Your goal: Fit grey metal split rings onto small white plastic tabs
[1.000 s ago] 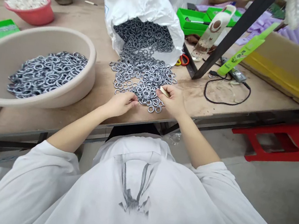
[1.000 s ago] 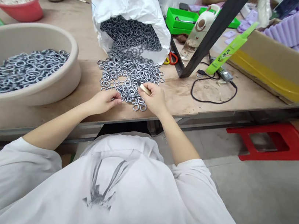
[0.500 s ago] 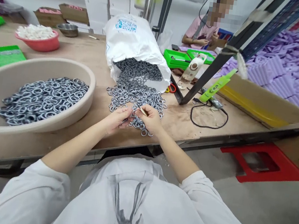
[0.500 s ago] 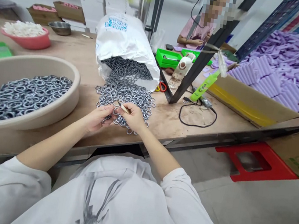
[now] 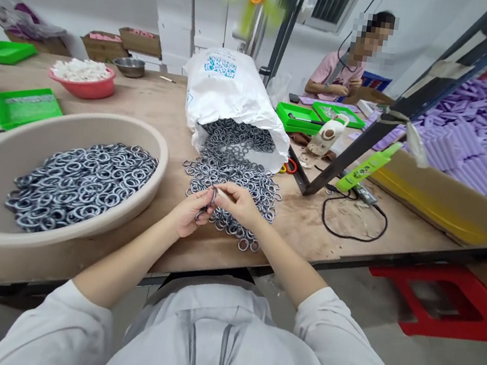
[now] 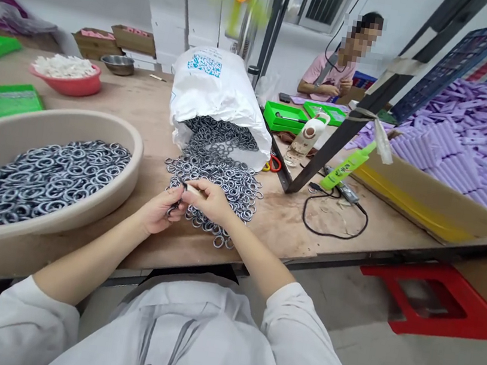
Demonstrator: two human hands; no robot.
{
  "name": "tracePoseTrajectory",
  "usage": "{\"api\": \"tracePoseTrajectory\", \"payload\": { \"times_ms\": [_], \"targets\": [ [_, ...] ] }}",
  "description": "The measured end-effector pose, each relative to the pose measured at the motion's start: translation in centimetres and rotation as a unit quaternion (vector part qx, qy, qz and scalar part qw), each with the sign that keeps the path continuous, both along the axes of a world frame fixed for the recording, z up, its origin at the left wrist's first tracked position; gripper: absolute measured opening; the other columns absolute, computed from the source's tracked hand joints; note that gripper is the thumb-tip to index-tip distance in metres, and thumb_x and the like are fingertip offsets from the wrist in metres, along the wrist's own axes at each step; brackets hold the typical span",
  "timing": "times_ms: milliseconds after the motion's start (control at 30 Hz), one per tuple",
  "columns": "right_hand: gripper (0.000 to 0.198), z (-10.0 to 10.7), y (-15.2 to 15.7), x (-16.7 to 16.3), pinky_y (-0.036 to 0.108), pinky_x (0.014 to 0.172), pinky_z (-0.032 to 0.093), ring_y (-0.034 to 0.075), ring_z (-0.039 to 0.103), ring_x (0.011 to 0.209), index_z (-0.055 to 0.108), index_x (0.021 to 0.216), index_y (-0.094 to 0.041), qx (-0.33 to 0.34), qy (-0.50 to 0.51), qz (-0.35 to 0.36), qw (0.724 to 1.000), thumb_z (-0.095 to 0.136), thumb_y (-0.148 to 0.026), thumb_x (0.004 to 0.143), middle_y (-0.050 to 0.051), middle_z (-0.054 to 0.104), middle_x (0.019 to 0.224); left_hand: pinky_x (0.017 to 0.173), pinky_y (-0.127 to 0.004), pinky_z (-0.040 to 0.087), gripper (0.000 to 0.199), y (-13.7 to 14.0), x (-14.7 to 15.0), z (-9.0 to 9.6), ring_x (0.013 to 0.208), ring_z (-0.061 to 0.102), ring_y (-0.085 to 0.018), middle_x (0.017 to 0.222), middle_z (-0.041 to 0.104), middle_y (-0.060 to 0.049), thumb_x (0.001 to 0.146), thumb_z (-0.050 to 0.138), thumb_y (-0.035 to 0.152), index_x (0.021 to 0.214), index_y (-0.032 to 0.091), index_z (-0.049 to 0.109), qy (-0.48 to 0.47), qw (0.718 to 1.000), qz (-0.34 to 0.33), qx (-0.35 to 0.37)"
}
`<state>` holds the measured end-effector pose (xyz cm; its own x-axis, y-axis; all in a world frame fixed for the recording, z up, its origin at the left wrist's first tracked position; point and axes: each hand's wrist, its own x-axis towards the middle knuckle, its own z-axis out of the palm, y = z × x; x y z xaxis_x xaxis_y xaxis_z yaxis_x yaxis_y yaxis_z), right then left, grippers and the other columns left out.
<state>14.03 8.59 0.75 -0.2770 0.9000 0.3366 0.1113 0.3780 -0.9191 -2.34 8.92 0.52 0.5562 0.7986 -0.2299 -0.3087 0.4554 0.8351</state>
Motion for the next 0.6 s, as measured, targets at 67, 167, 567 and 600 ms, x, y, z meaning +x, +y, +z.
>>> {"api": "tracePoseTrajectory", "payload": {
  "times_ms": [67, 167, 567, 600],
  "targets": [
    [0.035, 0.7, 0.5, -0.3, 0.03, 0.074, 0.047, 0.017, 0.061, 0.078, 0.07, 0.094, -0.018, 0.042, -0.065, -0.026, 0.997, 0.07, -0.049, 0.078, 0.003, 0.067, 0.084, 0.036, -0.012, 0.017, 0.042, -0.1, 0.1, -0.1, 0.037, 0.029, -0.002, 0.055, 0.049, 0.007, 0.069, 0.079, 0.045, 0.078, 0.018, 0.049, 0.011, 0.999, 0.032, 0.023],
    [0.027, 1.4, 1.2, -0.6, 0.028, 0.072, 0.045, 0.015, 0.058, 0.075, 0.069, 0.085, -0.017, 0.078, -0.12, -0.03, 0.989, 0.068, -0.044, 0.081, 0.002, 0.065, 0.079, 0.036, -0.013, 0.018, 0.04, -0.2, 0.2, -0.1, 0.038, 0.03, -0.002, 0.053, 0.049, 0.006, 0.071, 0.076, 0.047, 0.076, 0.018, 0.049, 0.012, 0.997, 0.062, 0.048],
    [0.045, -0.1, 1.1, -0.7, 0.028, 0.06, 0.036, 0.015, 0.051, 0.062, 0.063, 0.079, -0.019, 0.131, -0.2, -0.111, 0.965, 0.048, -0.059, 0.092, 0.002, 0.059, 0.067, 0.034, -0.015, 0.016, 0.044, 0.2, 0.0, 0.2, 0.036, 0.031, -0.002, 0.051, 0.043, 0.007, 0.078, 0.069, 0.055, 0.071, 0.018, 0.047, -0.039, 0.992, 0.116, -0.013],
    [0.044, -0.1, 0.9, -0.7, 0.028, 0.06, 0.036, 0.015, 0.052, 0.063, 0.063, 0.077, -0.019, 0.156, -0.228, -0.108, 0.955, 0.047, -0.057, 0.093, 0.002, 0.06, 0.067, 0.034, -0.015, 0.016, 0.044, 0.2, 0.1, 0.2, 0.035, 0.031, -0.003, 0.051, 0.044, 0.007, 0.078, 0.069, 0.055, 0.07, 0.018, 0.046, -0.04, 0.992, 0.122, -0.013]
  ]
}}
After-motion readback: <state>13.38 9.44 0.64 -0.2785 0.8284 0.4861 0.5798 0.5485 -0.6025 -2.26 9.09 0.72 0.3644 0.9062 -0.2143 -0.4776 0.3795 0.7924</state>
